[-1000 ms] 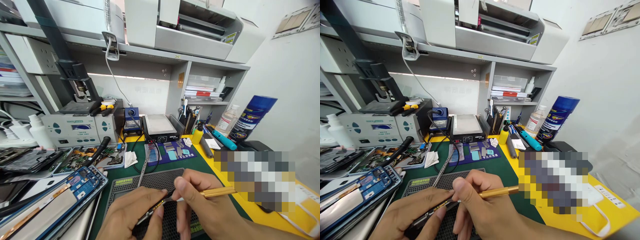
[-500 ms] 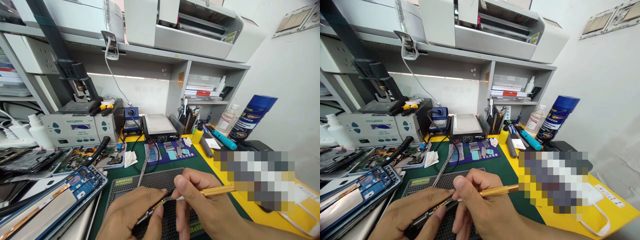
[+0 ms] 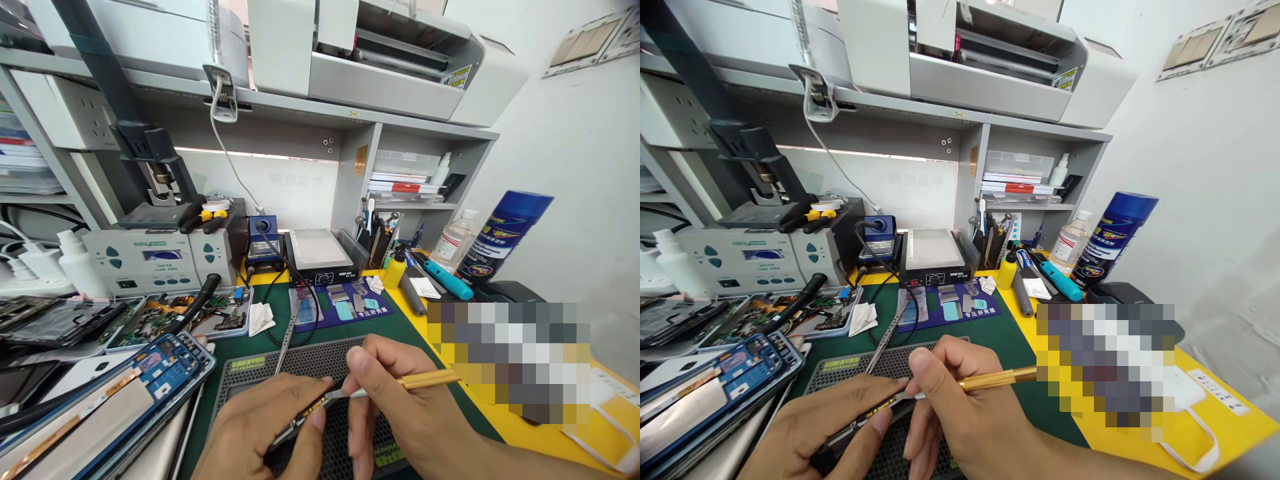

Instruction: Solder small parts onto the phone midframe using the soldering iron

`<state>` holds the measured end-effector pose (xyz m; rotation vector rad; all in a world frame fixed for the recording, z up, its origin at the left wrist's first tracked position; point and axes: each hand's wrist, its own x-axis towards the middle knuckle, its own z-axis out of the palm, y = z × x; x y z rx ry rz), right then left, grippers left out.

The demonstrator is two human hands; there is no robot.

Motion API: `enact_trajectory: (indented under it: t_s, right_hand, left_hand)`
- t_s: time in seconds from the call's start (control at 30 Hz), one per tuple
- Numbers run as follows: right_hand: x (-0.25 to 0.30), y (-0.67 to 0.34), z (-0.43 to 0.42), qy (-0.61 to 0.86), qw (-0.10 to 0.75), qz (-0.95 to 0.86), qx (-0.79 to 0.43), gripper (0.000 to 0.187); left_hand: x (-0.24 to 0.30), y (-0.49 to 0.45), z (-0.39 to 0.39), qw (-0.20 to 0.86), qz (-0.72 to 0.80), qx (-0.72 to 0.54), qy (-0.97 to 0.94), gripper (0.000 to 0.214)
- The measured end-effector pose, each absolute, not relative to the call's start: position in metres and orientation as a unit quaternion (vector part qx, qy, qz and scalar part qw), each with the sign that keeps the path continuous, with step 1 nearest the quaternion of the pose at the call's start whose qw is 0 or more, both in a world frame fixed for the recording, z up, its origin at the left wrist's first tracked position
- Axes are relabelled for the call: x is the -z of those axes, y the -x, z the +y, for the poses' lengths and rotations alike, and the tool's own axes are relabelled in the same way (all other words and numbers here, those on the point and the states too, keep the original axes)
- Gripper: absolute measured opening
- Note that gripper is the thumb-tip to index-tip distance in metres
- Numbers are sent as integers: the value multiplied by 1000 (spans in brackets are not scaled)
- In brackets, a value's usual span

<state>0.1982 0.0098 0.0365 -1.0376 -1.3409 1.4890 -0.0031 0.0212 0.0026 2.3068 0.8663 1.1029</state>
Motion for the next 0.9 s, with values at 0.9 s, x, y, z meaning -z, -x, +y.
enact_trajectory:
  t_s: [0.9]
  right_hand:
    - [-39, -195, 13, 415, 436, -520, -605, 48]
  left_hand:
    - [-12, -1, 19, 256, 313, -409, -818, 32]
